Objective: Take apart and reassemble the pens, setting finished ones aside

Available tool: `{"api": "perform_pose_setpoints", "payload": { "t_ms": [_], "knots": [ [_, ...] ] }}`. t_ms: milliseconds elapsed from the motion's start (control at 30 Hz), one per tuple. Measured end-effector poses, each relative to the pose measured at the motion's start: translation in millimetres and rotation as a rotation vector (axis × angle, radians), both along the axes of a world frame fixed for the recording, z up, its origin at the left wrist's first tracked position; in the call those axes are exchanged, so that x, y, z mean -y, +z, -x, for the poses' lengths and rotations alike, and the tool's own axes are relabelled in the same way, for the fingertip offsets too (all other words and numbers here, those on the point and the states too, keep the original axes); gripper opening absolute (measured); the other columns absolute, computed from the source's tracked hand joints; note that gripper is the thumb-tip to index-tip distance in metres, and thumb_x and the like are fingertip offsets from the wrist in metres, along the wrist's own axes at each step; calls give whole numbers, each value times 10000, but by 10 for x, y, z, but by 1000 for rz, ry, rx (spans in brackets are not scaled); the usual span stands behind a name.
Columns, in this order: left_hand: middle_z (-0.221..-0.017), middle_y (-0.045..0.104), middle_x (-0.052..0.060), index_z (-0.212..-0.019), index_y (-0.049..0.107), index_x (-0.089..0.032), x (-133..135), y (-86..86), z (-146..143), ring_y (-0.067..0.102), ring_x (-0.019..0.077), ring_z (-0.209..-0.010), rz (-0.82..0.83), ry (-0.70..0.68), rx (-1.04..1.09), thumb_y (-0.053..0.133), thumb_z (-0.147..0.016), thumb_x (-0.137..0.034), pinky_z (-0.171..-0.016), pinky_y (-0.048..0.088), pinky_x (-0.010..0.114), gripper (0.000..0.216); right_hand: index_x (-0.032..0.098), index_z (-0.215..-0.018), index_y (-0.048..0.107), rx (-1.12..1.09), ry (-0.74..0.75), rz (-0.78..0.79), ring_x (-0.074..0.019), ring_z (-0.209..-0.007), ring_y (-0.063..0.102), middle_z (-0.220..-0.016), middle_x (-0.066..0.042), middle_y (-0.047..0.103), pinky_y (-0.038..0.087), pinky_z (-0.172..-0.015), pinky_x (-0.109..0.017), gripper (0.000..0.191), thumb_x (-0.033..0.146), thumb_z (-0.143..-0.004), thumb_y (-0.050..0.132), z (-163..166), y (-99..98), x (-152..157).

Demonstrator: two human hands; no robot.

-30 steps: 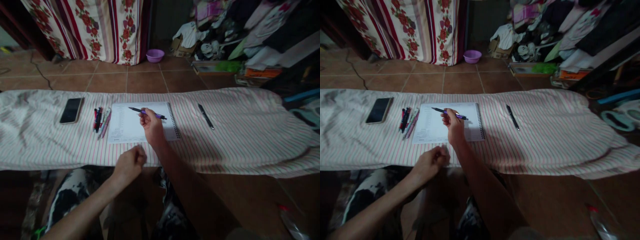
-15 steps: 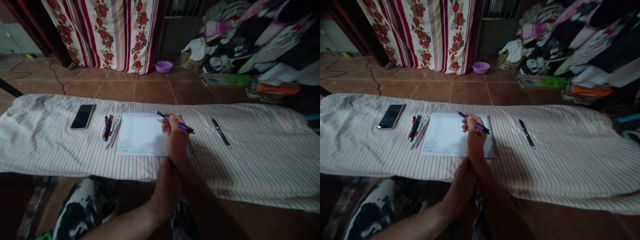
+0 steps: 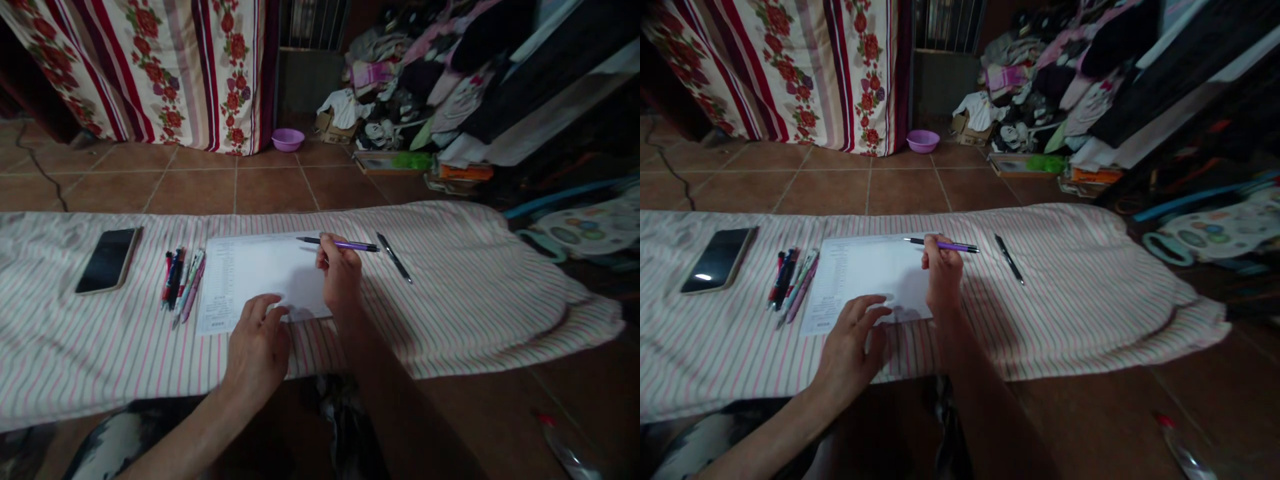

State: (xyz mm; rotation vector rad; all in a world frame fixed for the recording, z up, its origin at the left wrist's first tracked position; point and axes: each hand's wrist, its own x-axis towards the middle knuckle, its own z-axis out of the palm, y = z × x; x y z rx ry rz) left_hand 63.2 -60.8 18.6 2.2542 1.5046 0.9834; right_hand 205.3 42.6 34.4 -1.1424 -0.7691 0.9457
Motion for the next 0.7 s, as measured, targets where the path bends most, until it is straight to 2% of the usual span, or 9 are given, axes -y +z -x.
{"api": "perform_pose_setpoints", "payload": {
  "t_ms": [133, 367, 700],
  "knots": [
    [-1215, 522, 152, -986, 585, -117, 5, -127, 10, 365, 310, -1241, -126, -85, -162, 443, -778, -76, -963, 433, 493, 255, 172, -781, 628, -42, -57, 19, -60, -450, 394, -517, 73, 456, 309, -433, -197, 196, 341, -683, 614, -154, 13, -26],
    [-1264, 495, 178, -1064, 561, -77, -21, -229, -74, 283, 323, -1309, -173, -150, -239, 464, -817, -123, -994, 413, 496, 269, 171, -864, 659, -5, -118, 120, -69, -535, 504, -662, 21, 598, 368, -467, -178, 263, 359, -686, 610, -421, -23, 34],
    [-1238, 511, 188, -1068, 552, -62, -98, -318, -156, 286, 320, -1307, -220, -175, -270, 472, -824, -119, -1001, 407, 486, 263, 181, -754, 590, 165, -88, 84, -65, -431, 402, -475, 80, 440, 312, -417, -177, 168, 346, -727, 581, -480, -140, 42]
  ]
}}
